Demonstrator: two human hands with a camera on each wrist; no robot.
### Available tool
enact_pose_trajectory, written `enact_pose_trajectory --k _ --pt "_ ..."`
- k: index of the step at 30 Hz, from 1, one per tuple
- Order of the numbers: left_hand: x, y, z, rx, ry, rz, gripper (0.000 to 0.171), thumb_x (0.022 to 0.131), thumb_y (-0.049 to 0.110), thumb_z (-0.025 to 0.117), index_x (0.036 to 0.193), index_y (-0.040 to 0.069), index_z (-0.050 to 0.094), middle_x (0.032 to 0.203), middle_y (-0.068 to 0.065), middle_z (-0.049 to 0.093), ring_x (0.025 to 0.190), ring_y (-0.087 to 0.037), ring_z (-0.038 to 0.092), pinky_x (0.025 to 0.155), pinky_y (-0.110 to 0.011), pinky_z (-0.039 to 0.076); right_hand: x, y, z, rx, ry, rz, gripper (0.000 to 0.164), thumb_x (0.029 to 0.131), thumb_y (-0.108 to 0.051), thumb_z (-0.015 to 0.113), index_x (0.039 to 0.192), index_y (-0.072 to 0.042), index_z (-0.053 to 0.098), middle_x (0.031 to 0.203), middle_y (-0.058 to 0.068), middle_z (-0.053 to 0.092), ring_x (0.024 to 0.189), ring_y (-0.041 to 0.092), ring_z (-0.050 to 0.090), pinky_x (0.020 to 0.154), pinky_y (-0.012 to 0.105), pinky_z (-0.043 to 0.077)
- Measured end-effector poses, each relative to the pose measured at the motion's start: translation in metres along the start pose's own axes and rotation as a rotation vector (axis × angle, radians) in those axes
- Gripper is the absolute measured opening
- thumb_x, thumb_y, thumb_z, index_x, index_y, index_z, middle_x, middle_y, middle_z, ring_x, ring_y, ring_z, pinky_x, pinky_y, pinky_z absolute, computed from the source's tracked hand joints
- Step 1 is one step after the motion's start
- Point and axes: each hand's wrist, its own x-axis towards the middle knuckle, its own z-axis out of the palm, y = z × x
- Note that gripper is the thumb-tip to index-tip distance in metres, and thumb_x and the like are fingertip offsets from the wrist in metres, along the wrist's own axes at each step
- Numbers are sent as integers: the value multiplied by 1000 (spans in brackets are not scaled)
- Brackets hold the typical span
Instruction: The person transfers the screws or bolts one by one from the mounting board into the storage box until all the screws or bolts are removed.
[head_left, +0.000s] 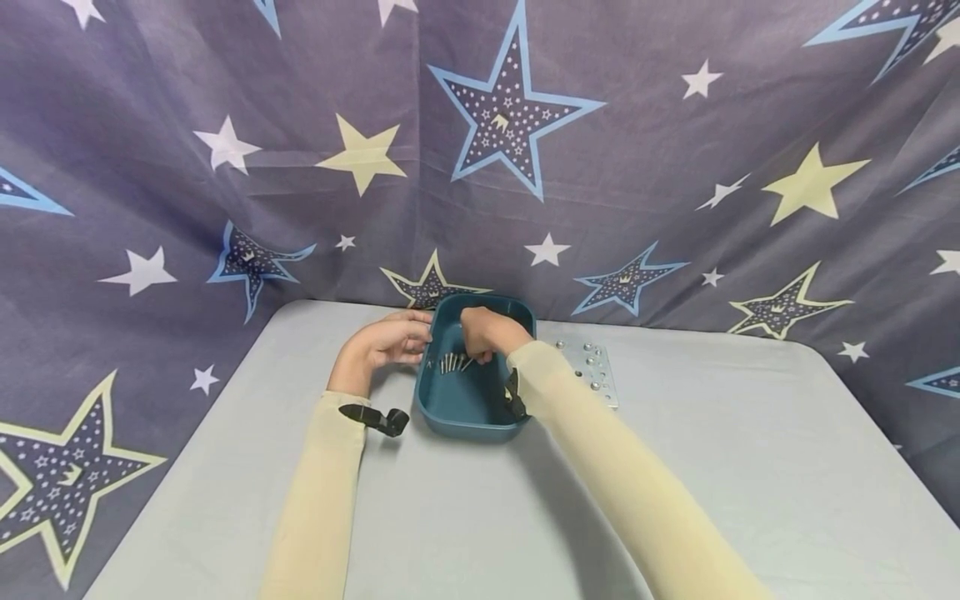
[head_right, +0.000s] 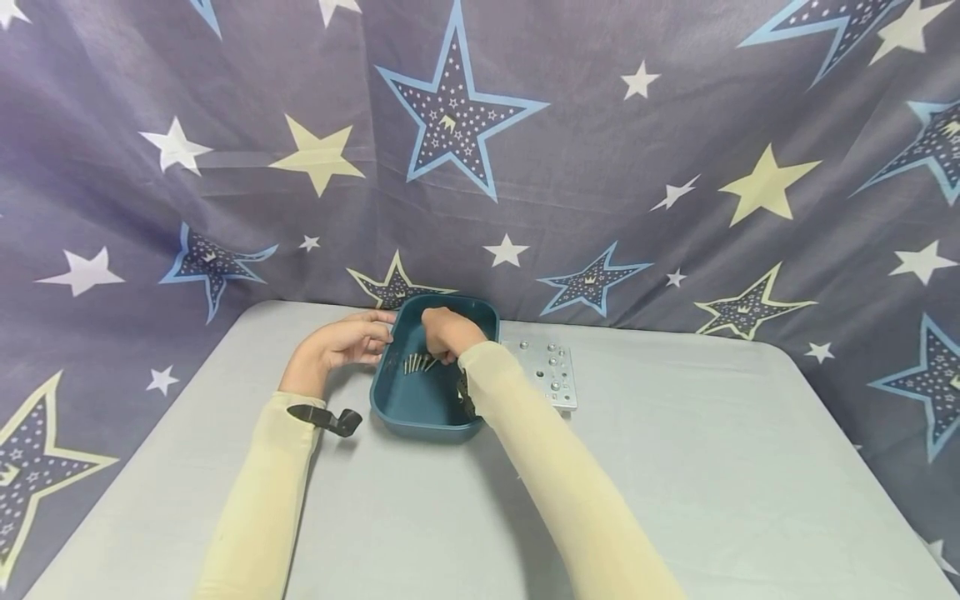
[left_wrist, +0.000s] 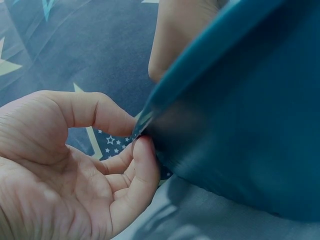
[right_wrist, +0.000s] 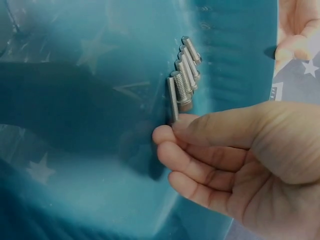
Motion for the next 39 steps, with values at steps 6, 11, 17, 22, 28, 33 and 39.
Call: enact_pose_trajectory --k 6,11,17,22,28,33,39 --pt "-1 0 0 4 4 -3 63 91 0 51 150 -4 31 87 5 65 70 -5 61 69 -23 53 -2 -2 2 -9 2 -22 24 86 12 60 69 -5 62 79 19 75 75 31 76 47 22 46" --pt "-1 -1 -1 3 2 -2 63 91 1 51 150 -3 30 87 5 64 70 -5 61 69 -23 53 -1 -4 2 -24 6 -3 23 85 13 60 70 -5 62 78 18 75 69 26 75 46 21 46" --pt "-1 -1 -2 5 8 -3 64 91 1 51 151 -3 30 86 5 63 67 -4 59 68 -23 53 0 -7 3 -21 11 18 20 82 16 59 78 -3 65 80 17 76 67 24 74 46 22 47" --pt "-2 0 -1 -3 0 3 61 91 1 51 149 -4 31 82 6 64 66 -3 60 67 -22 53 1 -7 4 -30 17 33 19 82 17 60 84 0 68 78 16 75 66 22 73 46 22 47" --pt "-2 1 2 8 3 -2 63 91 1 51 150 -3 31 86 5 62 68 -4 59 69 -23 53 1 -6 5 -9 21 39 19 82 17 61 84 0 67 73 14 73 66 23 74 47 22 48" --pt "-2 1 2 16 9 -3 63 91 1 51 150 -3 31 87 4 62 68 -5 59 69 -24 53 1 -7 7 10 18 42 19 84 16 61 84 -2 66 64 9 66 59 20 70 47 23 49" --pt "-3 2 2 23 -4 4 63 91 1 51 150 -4 31 86 6 64 69 -4 59 70 -23 53 2 -7 8 8 20 55 19 85 15 61 83 -3 66 62 7 64 54 17 67 46 22 49"
